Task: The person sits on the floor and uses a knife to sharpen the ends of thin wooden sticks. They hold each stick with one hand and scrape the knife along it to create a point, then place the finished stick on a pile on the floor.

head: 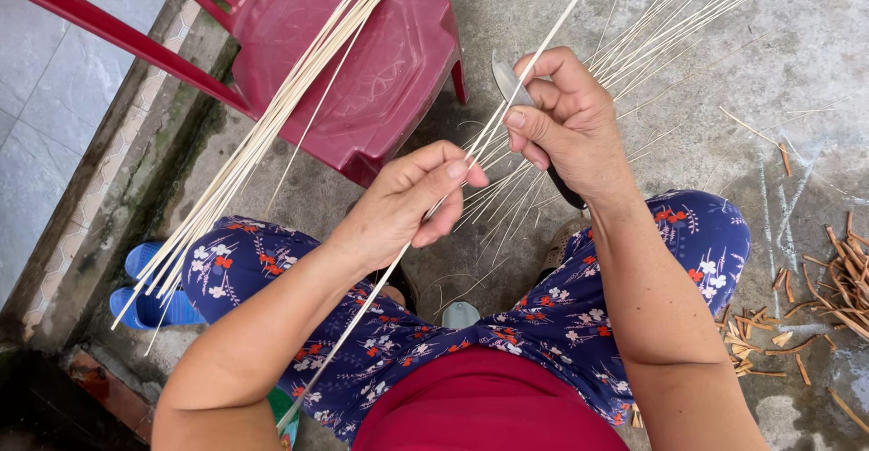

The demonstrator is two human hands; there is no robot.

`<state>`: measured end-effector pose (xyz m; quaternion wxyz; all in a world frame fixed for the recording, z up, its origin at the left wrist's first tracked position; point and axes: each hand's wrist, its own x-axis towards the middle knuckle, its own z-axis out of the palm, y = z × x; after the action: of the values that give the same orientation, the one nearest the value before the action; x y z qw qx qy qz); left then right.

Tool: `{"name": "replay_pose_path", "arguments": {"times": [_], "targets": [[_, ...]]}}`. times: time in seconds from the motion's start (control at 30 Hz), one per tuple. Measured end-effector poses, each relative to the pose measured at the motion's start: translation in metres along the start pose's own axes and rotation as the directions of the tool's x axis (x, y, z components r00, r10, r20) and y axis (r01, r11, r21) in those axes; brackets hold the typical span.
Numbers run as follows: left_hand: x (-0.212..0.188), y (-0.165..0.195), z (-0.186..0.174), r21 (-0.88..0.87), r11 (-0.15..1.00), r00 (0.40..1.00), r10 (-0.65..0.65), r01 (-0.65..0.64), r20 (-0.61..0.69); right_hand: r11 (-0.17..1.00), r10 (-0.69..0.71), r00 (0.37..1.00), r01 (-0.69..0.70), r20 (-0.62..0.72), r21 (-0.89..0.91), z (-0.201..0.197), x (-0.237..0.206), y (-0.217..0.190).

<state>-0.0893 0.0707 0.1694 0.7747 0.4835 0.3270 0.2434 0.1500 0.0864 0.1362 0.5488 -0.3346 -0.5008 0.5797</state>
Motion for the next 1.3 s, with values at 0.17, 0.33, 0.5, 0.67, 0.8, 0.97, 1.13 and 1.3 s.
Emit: {"name": "replay_pose_path", "arguments": {"times": [0.17,0.33,0.5,0.67,0.8,0.97,1.13,1.3], "targets": [[0.005,-0.01,0.001,-0.149,0.989,0.999,-0.006,0.011,0.033,0.992,-0.034,0.999,0.038,-0.035,0.121,-0.012,0.002,0.0],[-0.002,-0.011,0.002,-0.213,0.977,1.0,-0.024,0.025,0.007,0.998,-0.002,1.0,0.002,0.003,0.058,-0.018,0.003,-0.003],[-0.014,-0.019,0.005,-0.281,0.958,0.999,-0.049,0.049,0.005,1.0,0.012,0.998,-0.011,-0.056,0.015,-0.026,0.008,-0.011],[-0.038,-0.028,0.004,-0.277,0.957,0.996,-0.093,0.09,0.004,0.987,-0.133,0.978,0.145,-0.159,0.064,-0.058,0.011,-0.026],[-0.059,-0.034,-0.006,-0.241,0.966,0.994,-0.099,0.089,-0.033,0.987,-0.108,0.979,0.127,-0.174,0.102,-0.064,0.012,-0.021],[-0.085,-0.044,-0.02,-0.197,0.968,0.984,-0.17,0.156,-0.056,0.975,-0.161,0.962,0.19,-0.222,0.113,-0.079,0.014,-0.025],[-0.119,-0.046,-0.044,-0.08,0.977,0.972,-0.206,0.197,-0.117,0.968,-0.195,0.95,0.226,-0.242,0.111,-0.096,0.008,-0.028],[-0.154,-0.05,-0.066,-0.043,0.969,0.945,-0.248,0.245,-0.215,0.968,-0.208,0.933,0.239,-0.294,0.073,-0.102,0.006,-0.035]]}}
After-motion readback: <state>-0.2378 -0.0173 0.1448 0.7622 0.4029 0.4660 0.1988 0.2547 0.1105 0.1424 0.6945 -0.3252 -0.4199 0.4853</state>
